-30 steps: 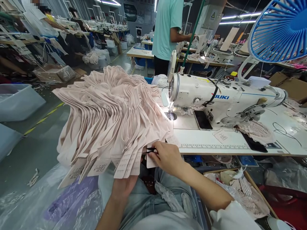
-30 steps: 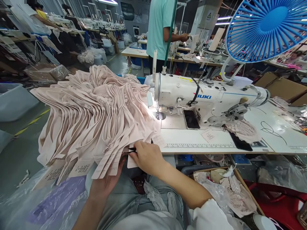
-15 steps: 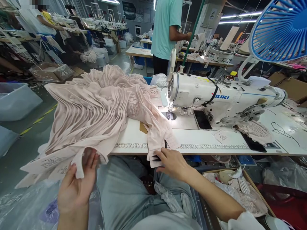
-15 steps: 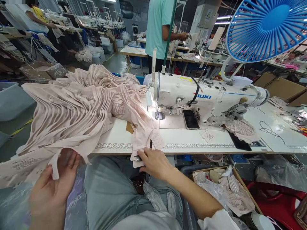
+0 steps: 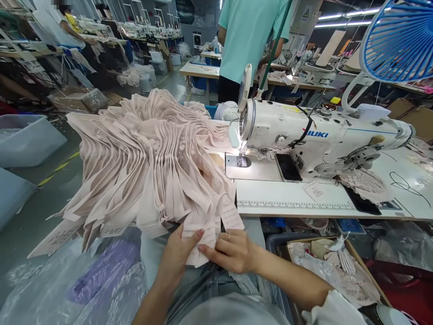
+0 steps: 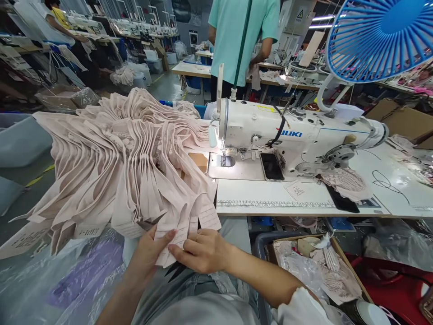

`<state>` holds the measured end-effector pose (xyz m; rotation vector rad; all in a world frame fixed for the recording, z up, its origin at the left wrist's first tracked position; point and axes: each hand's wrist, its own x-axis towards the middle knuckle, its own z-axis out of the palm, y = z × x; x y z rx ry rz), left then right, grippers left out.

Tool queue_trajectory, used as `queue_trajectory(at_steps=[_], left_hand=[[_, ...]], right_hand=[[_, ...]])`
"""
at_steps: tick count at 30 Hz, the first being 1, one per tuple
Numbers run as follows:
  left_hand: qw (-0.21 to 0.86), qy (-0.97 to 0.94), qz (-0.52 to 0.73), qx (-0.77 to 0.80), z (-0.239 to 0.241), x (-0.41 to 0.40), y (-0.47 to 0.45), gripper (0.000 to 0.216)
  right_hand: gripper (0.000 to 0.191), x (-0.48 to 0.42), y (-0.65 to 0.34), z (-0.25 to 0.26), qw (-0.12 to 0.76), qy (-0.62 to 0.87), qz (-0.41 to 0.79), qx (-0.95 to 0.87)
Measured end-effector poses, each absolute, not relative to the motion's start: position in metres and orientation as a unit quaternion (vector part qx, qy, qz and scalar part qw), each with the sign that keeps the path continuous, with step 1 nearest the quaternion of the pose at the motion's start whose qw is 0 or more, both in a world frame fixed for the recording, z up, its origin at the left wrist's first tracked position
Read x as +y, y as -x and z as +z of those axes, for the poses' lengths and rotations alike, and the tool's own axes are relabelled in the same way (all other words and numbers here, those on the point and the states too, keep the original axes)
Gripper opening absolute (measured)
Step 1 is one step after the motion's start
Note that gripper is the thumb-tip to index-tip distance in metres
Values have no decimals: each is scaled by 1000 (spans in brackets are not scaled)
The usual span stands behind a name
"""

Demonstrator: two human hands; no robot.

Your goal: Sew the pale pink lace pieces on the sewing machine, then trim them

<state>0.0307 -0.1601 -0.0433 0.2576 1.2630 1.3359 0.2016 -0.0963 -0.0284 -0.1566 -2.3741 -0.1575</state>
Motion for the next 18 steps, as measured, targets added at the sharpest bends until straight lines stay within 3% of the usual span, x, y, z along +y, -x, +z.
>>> queue_trajectory(at_steps=[3,5,7,10,13,18], left_hand=[[575,-98,578,571,-35,-159,-23,62],[573,-76,600,553,-32,-161,-17,61],[587,-50,611,528,-31,-164,-10,65],[597,-23,622,506,-32,-167,-4,71],[598,-26,631,494,-34,-167,-3,72],[594,-37,635,492,-36,-164,-7,71]], right_hand=[[16,-97,-199,-35,426,67,-13,-902],[37,-94,-199,-36,457,120,48,-880],[52,-90,-200,-31,437,199,122,-869],[43,-87,-201,-18,371,281,183,-866],[29,-86,-196,-7,347,293,138,-880],[24,-87,-183,-9,328,257,1,-909]])
